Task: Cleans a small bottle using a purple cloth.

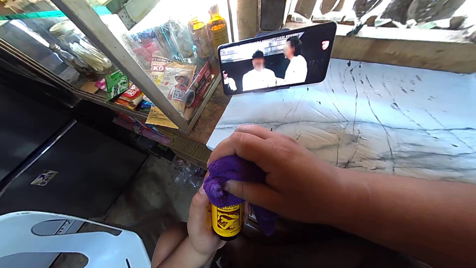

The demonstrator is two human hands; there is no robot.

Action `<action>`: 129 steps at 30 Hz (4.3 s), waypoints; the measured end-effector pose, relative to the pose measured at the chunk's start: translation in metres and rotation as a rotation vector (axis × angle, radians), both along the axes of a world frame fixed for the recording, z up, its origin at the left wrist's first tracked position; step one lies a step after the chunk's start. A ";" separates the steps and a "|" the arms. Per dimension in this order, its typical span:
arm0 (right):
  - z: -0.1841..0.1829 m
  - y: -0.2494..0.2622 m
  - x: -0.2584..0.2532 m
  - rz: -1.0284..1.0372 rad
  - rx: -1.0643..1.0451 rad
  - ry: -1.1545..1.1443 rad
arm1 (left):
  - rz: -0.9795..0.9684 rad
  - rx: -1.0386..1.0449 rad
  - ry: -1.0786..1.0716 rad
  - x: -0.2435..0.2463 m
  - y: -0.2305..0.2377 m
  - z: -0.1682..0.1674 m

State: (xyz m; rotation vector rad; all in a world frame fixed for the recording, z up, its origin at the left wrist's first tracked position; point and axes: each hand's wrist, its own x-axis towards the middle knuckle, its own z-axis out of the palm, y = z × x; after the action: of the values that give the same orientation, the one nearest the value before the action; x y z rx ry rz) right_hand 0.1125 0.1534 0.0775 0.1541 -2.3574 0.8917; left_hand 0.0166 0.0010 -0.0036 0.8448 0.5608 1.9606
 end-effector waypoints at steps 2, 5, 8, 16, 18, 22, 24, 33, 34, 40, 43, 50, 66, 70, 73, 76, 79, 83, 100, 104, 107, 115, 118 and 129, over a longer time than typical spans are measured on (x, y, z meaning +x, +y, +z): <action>0.000 0.000 0.000 0.000 -0.008 -0.001 | 0.011 0.007 0.010 0.000 0.001 0.001; -0.001 0.000 -0.001 -0.008 -0.018 0.001 | 0.057 -0.008 0.053 0.000 0.001 0.001; -0.001 0.000 -0.001 -0.006 -0.025 0.001 | 0.076 -0.019 0.068 0.000 0.001 0.002; -0.002 0.001 -0.001 -0.006 -0.012 0.009 | 0.055 -0.009 0.045 0.000 0.002 0.001; -0.001 0.001 -0.001 -0.005 -0.013 0.008 | 0.064 -0.017 0.048 0.000 0.001 0.001; -0.001 0.001 -0.001 0.001 -0.013 0.002 | 0.057 -0.020 0.048 0.000 0.001 0.001; -0.001 0.001 -0.001 0.000 -0.016 0.005 | 0.045 -0.018 0.042 0.000 0.001 0.001; -0.001 0.001 -0.001 -0.003 -0.012 0.004 | 0.030 -0.012 0.022 0.000 0.001 -0.001; -0.001 0.001 -0.001 -0.004 -0.012 0.004 | 0.030 -0.012 0.022 0.000 0.001 -0.001; -0.001 0.001 -0.001 -0.001 -0.016 0.008 | 0.022 -0.004 0.015 0.000 0.001 -0.001; -0.001 0.001 -0.001 -0.004 -0.016 -0.002 | 0.032 -0.007 0.019 0.001 0.002 -0.001; -0.001 0.001 -0.001 -0.006 -0.020 0.001 | 0.030 -0.008 0.019 0.001 0.001 0.000; 0.000 0.005 -0.001 -0.073 -0.083 -0.007 | 0.127 -0.075 0.316 -0.015 -0.002 0.012; 0.000 0.005 -0.001 -0.068 -0.050 -0.008 | 0.179 -0.092 0.293 -0.011 -0.001 0.007; 0.000 0.005 -0.001 -0.055 -0.030 -0.016 | 0.163 -0.073 0.283 -0.012 -0.001 0.007; 0.000 0.005 0.000 -0.049 -0.020 -0.012 | 0.136 -0.067 0.281 -0.012 0.000 0.008; -0.001 0.004 -0.001 -0.056 -0.023 -0.003 | 0.135 -0.063 0.292 -0.013 0.001 0.008; -0.001 0.005 0.000 -0.050 -0.026 0.000 | 0.114 -0.051 0.281 -0.013 0.001 0.007; 0.000 0.004 -0.001 -0.040 -0.014 0.006 | 0.109 -0.033 0.287 -0.015 0.001 0.006; 0.000 0.005 -0.001 -0.026 -0.018 0.003 | 0.114 -0.027 0.291 -0.015 0.001 0.005; -0.001 0.005 -0.001 -0.030 -0.019 0.007 | 0.109 -0.029 0.293 -0.015 0.001 0.005; -0.001 0.005 -0.001 -0.034 -0.036 0.013 | 0.110 -0.032 0.273 -0.015 0.001 0.004; -0.001 0.004 -0.002 -0.031 -0.032 0.007 | 0.115 -0.031 0.254 -0.014 0.001 0.003; -0.003 0.006 -0.002 0.037 -0.026 -0.002 | 0.109 0.008 0.189 -0.013 0.001 0.002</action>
State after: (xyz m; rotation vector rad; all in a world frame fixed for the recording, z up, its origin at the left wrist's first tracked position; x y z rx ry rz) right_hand 0.1104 0.1590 0.0750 0.1867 -2.3507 0.9400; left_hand 0.0040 0.0018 -0.0014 1.0307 0.7235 1.9934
